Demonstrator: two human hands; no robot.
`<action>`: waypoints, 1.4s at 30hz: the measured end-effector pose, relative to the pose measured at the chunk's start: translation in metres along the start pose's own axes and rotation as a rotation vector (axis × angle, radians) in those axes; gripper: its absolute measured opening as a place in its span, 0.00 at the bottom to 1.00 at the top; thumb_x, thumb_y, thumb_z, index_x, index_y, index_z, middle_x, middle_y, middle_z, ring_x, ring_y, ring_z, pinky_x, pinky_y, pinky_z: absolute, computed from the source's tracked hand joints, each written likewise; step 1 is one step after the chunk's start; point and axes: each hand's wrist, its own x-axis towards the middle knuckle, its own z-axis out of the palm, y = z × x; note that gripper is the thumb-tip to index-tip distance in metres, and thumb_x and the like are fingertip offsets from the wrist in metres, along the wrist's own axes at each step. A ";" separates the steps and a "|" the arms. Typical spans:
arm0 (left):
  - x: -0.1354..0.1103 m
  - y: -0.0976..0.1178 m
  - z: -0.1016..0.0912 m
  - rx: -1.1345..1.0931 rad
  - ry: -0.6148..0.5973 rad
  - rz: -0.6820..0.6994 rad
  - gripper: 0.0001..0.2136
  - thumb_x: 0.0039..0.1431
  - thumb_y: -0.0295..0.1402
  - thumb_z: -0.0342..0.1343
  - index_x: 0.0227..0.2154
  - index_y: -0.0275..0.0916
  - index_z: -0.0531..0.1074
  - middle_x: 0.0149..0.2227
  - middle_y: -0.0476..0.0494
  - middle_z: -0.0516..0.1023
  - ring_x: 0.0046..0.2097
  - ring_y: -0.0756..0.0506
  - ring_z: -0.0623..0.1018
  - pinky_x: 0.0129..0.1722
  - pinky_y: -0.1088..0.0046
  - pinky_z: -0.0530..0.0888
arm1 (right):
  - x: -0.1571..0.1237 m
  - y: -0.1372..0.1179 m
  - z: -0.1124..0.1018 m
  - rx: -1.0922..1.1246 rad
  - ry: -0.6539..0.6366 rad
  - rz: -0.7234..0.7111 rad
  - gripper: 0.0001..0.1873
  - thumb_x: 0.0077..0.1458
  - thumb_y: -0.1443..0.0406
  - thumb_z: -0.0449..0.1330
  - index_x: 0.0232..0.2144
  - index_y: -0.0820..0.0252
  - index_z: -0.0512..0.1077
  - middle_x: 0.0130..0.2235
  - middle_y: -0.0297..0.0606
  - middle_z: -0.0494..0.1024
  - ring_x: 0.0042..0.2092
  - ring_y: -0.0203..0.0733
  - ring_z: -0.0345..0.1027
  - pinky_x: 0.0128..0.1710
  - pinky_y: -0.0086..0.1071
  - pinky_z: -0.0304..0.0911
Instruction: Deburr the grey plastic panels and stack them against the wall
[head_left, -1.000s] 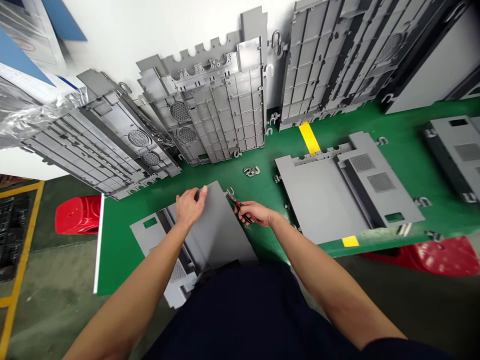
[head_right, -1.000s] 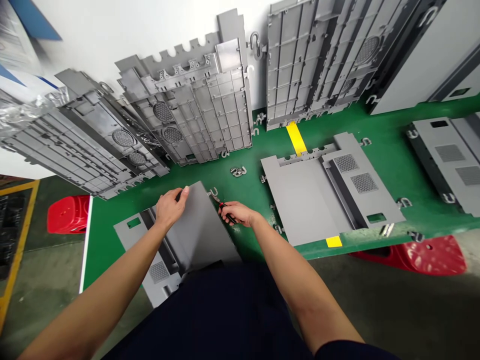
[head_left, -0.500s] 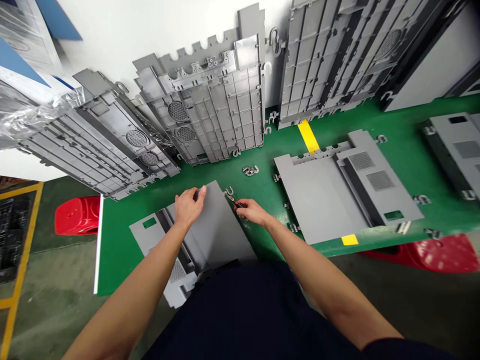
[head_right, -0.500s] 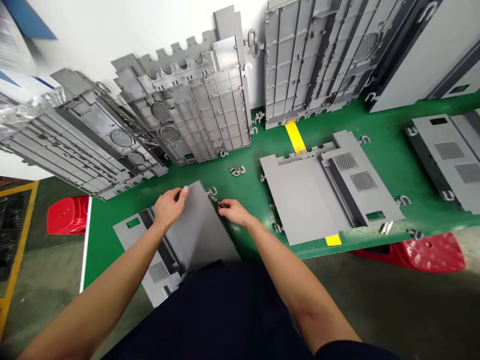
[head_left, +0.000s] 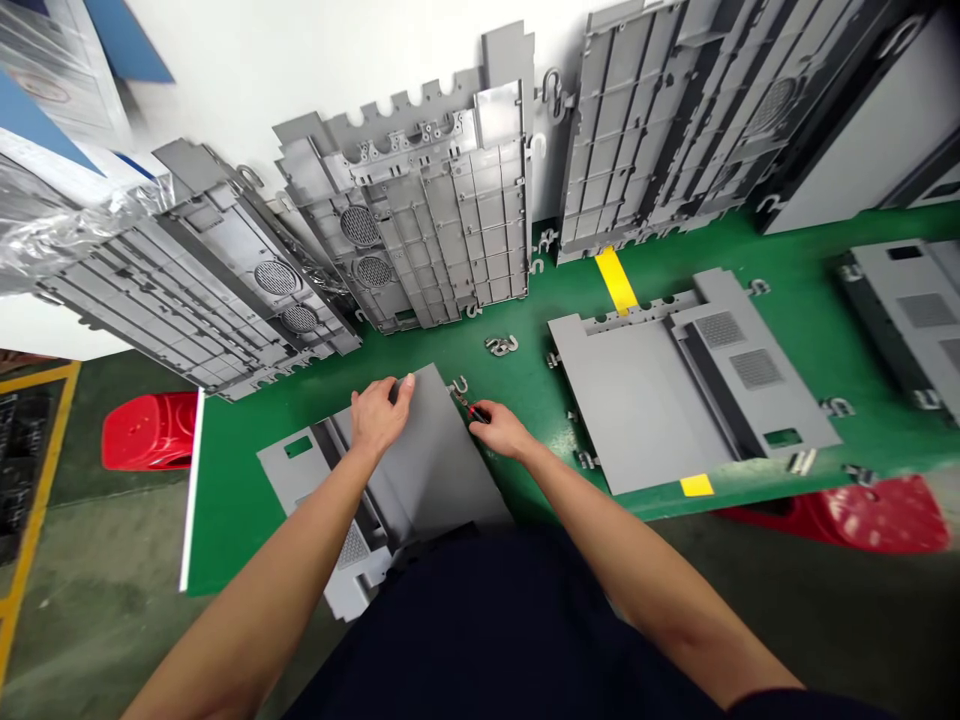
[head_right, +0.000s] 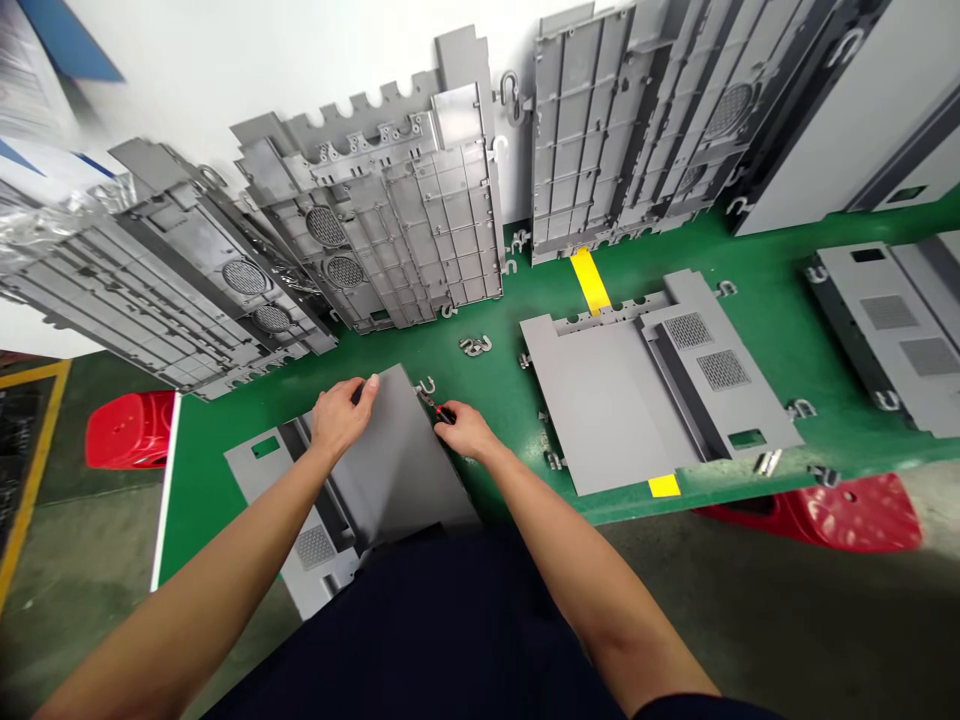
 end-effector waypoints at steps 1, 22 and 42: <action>0.000 0.000 0.000 0.001 0.000 -0.002 0.31 0.69 0.58 0.39 0.51 0.39 0.78 0.55 0.32 0.81 0.58 0.33 0.77 0.70 0.41 0.58 | -0.001 -0.001 0.002 -0.009 0.027 0.004 0.10 0.45 0.63 0.61 0.34 0.55 0.72 0.30 0.30 0.71 0.34 0.39 0.60 0.34 0.32 0.54; 0.002 0.001 0.000 0.017 -0.008 -0.002 0.31 0.69 0.57 0.40 0.50 0.39 0.79 0.55 0.31 0.81 0.58 0.32 0.77 0.69 0.41 0.59 | -0.004 -0.015 0.010 0.015 -0.069 0.092 0.03 0.49 0.63 0.56 0.27 0.55 0.67 0.24 0.32 0.69 0.27 0.39 0.65 0.27 0.31 0.59; 0.001 -0.001 0.004 0.000 0.000 0.014 0.31 0.69 0.56 0.40 0.51 0.37 0.78 0.55 0.31 0.81 0.58 0.31 0.77 0.70 0.40 0.57 | -0.012 -0.030 0.012 -0.450 0.163 0.054 0.05 0.56 0.62 0.60 0.28 0.53 0.69 0.29 0.39 0.75 0.34 0.47 0.68 0.34 0.36 0.54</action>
